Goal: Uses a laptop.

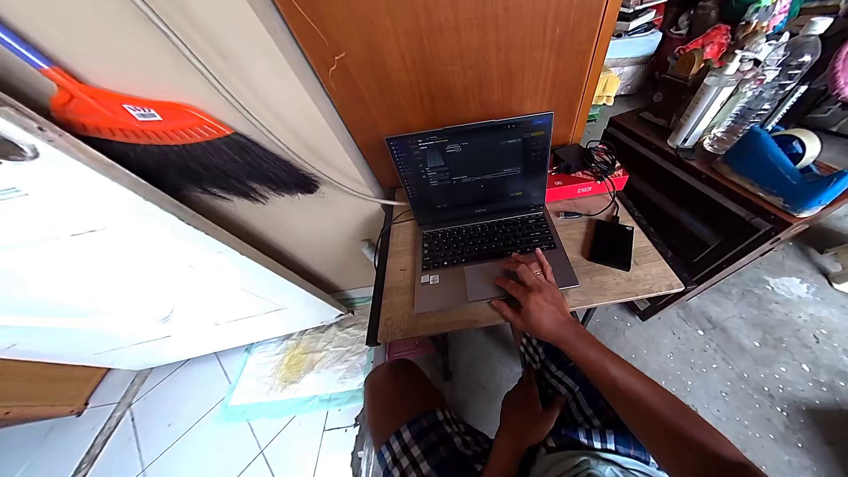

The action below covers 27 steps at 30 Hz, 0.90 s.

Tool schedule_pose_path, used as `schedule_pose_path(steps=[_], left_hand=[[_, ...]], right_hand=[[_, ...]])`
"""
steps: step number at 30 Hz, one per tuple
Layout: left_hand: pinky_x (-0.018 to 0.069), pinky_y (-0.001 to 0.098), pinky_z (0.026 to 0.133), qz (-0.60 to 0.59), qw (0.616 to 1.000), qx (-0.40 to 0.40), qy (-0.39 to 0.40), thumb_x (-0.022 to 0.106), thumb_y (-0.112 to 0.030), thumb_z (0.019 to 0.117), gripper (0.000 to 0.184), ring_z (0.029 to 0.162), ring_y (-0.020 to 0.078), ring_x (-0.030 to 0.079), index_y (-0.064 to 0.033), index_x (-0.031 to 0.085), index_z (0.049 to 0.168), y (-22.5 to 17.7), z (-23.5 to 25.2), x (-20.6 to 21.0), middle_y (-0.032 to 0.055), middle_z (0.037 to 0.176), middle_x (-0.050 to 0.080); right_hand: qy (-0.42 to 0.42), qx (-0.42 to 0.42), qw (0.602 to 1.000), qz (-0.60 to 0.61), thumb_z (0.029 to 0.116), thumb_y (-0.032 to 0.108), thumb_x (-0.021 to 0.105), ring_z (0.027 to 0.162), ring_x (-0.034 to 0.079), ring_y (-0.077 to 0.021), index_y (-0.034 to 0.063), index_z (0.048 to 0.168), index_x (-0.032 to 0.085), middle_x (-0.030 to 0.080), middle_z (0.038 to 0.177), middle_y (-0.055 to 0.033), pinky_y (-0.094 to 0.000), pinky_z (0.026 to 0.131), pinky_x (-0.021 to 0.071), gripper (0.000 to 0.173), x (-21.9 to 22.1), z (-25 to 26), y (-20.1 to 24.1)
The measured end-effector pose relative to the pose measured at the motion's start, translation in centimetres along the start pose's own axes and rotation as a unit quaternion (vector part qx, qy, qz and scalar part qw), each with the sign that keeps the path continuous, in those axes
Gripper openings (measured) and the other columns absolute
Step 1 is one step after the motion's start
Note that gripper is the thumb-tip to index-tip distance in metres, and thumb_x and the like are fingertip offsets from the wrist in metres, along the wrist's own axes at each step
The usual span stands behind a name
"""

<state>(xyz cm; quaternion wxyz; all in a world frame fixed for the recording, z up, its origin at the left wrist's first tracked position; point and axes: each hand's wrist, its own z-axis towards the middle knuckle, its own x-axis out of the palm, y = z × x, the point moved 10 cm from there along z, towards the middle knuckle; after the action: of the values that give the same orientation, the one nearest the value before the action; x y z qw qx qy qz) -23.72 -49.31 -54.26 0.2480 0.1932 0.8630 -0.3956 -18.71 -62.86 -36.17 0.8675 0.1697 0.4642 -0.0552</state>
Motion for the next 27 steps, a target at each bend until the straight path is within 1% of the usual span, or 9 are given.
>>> schedule_pose_path(steps=[3,6,10,13,22,23,26,27], left_hand=[[0.053,0.0544,0.098,0.001,1.0,0.001,0.0,0.058,-0.067,0.0913,0.091,0.117,0.033,0.066,-0.0032,0.038,0.152,0.0,0.0,0.0,0.0188,0.131,0.064],[0.0532,0.0544,0.098,0.003,1.0,0.002,-0.001,0.058,-0.068,0.0909,0.091,0.117,0.0327,0.066,-0.0031,0.039,0.152,0.0,0.0,0.0,0.0187,0.13,0.065],[0.0539,0.0542,0.097,0.003,1.0,0.002,-0.002,0.059,-0.068,0.0903,0.09,0.116,0.0319,0.067,-0.0044,0.04,0.151,0.0,0.0,0.0,0.0176,0.129,0.066],[0.0538,0.0543,0.097,0.001,1.0,-0.003,-0.001,0.059,-0.068,0.0904,0.09,0.115,0.0323,0.067,-0.0047,0.04,0.151,0.2,0.1,0.1,0.0179,0.128,0.066],[0.0542,0.0545,0.096,-0.002,1.0,-0.003,0.0,0.059,-0.068,0.0906,0.09,0.114,0.0325,0.067,-0.0043,0.04,0.151,0.1,0.0,0.0,0.0183,0.127,0.066],[0.0542,0.0544,0.096,-0.002,1.0,-0.001,-0.001,0.059,-0.068,0.0906,0.089,0.114,0.0325,0.067,-0.0044,0.04,0.151,0.1,0.0,0.0,0.018,0.127,0.066],[0.0543,0.0543,0.095,-0.003,1.0,0.0,-0.001,0.059,-0.067,0.0906,0.088,0.114,0.0321,0.067,-0.0046,0.041,0.15,0.1,0.0,0.0,0.0175,0.127,0.066],[0.0542,0.0543,0.095,-0.004,1.0,0.0,-0.001,0.059,-0.067,0.0906,0.088,0.114,0.0321,0.067,-0.0044,0.041,0.15,0.1,0.0,0.0,0.0176,0.127,0.066]], right_hand=[[-0.028,0.01,1.0,0.008,0.096,0.056,0.06,0.143,0.048,-0.0272,0.0213,0.115,0.076,0.067,0.135,-0.0043,-0.0602,0.126,0.0194,0.042,-0.3,-0.2,-0.3],[-0.058,0.021,0.998,0.015,0.0925,0.057,0.065,0.139,0.052,-0.0275,0.0189,0.106,0.078,0.07,0.13,-0.0045,-0.0616,0.125,0.0207,0.042,-0.9,-0.4,-0.6],[-0.08,0.036,0.996,0.019,0.0894,0.059,0.068,0.136,0.055,-0.0274,0.0177,0.1,0.078,0.071,0.126,-0.0045,-0.0617,0.124,0.0218,0.044,-1.2,-0.7,-0.9],[-0.093,0.037,0.994,0.031,0.0891,0.058,0.07,0.134,0.057,-0.0281,0.0153,0.097,0.079,0.072,0.124,-0.006,-0.0613,0.124,0.0231,0.044,-1.4,-0.8,-0.9],[-0.104,0.042,0.993,0.039,0.0875,0.058,0.072,0.133,0.057,-0.0281,0.0139,0.094,0.079,0.072,0.122,-0.007,-0.0607,0.124,0.024,0.045,-1.7,-0.9,-1.0],[-0.104,0.044,0.993,0.04,0.0874,0.058,0.072,0.133,0.057,-0.028,0.0137,0.094,0.079,0.072,0.122,-0.0069,-0.0605,0.124,0.0242,0.046,-1.7,-0.9,-1.0],[-0.102,0.039,0.994,0.031,0.0879,0.059,0.071,0.133,0.057,-0.0278,0.015,0.102,0.078,0.072,0.122,-0.0066,-0.0607,0.123,0.0255,0.047,-1.6,-0.8,-1.0],[-0.097,0.036,0.994,0.032,0.0887,0.058,0.071,0.134,0.057,-0.0285,0.0154,0.101,0.078,0.072,0.123,-0.007,-0.0611,0.124,0.0251,0.045,-1.5,-0.8,-0.9]])
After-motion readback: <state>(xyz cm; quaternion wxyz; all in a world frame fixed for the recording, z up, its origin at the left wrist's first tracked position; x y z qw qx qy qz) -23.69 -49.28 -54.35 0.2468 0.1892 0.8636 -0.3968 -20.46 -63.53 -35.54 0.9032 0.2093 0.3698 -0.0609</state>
